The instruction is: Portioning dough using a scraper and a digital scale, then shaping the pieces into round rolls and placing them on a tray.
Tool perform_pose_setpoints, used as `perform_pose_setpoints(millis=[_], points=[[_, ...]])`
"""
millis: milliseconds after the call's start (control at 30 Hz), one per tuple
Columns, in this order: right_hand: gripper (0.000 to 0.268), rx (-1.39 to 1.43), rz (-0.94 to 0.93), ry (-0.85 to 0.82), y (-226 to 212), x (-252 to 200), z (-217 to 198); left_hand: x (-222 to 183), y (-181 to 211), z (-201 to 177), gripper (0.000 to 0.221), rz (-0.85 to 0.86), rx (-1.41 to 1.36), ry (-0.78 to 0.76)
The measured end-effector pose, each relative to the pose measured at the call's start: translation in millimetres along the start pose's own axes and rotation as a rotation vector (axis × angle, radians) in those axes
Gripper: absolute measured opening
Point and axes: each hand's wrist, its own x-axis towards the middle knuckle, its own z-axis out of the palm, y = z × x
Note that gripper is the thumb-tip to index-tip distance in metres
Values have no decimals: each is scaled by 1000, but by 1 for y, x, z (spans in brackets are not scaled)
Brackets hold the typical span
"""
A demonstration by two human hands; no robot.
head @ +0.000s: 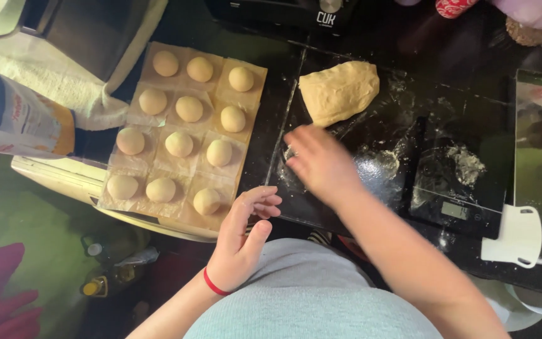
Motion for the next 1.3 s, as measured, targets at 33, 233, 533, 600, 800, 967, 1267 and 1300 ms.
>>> perform_pose_setpoints(millis=[33, 233, 533, 600, 800, 967, 1267, 1300], points=[[56, -1, 5, 2, -1, -12, -14, -2, 1, -3, 56, 1, -1, -5], [50, 114, 87, 253, -30, -62, -25, -16, -7, -20, 49, -40, 27, 15], [61, -31, 52, 65, -33, 4, -29, -24, 2, -28, 53, 44, 52, -6], [47, -90, -20, 287, -24, -27, -46, -27, 2, -33, 48, 8, 59, -8], [38, 72, -189, 270, -76, -35, -19, -26, -1, -34, 39, -22, 53, -11], [59, -81, -39, 35, -38, 1, -25, -18, 11, -27, 44, 145, 160, -99], [37, 155, -98, 97, -54, -67, -38, -13, -4, -17, 31, 181, 202, -145], [35, 173, -286, 134, -62, -59, -31, -11, -5, -15, 29, 193, 213, -147]])
